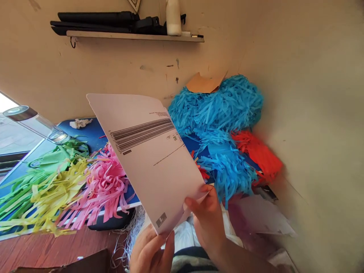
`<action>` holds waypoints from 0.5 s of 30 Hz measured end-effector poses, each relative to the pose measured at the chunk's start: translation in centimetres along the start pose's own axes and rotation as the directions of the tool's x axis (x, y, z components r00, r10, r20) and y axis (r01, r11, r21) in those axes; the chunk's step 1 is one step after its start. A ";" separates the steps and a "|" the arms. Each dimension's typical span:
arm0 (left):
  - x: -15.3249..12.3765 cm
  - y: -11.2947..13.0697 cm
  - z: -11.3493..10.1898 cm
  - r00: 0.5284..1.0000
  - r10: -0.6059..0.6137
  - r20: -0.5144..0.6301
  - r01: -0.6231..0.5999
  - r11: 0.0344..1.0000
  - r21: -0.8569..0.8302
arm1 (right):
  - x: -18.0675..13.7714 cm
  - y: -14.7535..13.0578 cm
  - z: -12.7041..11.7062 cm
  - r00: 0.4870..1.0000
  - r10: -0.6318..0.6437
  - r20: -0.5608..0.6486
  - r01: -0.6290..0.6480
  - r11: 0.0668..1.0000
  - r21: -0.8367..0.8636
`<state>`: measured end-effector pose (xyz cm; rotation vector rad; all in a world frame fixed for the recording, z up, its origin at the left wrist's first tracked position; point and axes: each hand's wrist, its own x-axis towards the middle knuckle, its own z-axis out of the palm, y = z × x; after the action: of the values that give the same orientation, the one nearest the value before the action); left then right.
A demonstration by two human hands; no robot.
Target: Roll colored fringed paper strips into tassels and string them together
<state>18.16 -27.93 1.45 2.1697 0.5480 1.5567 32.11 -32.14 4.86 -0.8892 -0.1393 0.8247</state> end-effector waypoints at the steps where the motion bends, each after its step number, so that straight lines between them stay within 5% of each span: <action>1: 0.2 0.1 0.0 1.000 0.005 0.023 -0.005 1.000 -0.002 | 0.0 0.0 0.0 1.000 -0.004 -0.004 0.004 1.000 -0.008; 8: 0.6 0.5 -0.3 0.998 0.018 0.055 -0.016 1.000 -0.022 | 0.1 0.5 -0.4 0.997 -0.075 -0.029 0.071 0.992 -0.103; 10: -0.4 0.6 0.2 0.984 -0.178 -0.010 0.176 0.980 -0.097 | 0.1 0.8 -0.7 0.993 -0.117 -0.026 0.112 0.981 -0.157; 15: -1.9 1.9 3.2 0.791 -0.592 -0.155 0.545 0.796 -0.261 | -0.1 1.6 -1.4 0.967 -0.242 -0.077 0.208 0.928 -0.308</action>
<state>20.77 -30.89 0.02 1.4738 0.9712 1.4362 31.68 -32.56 2.79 -1.1784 -0.2661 0.5427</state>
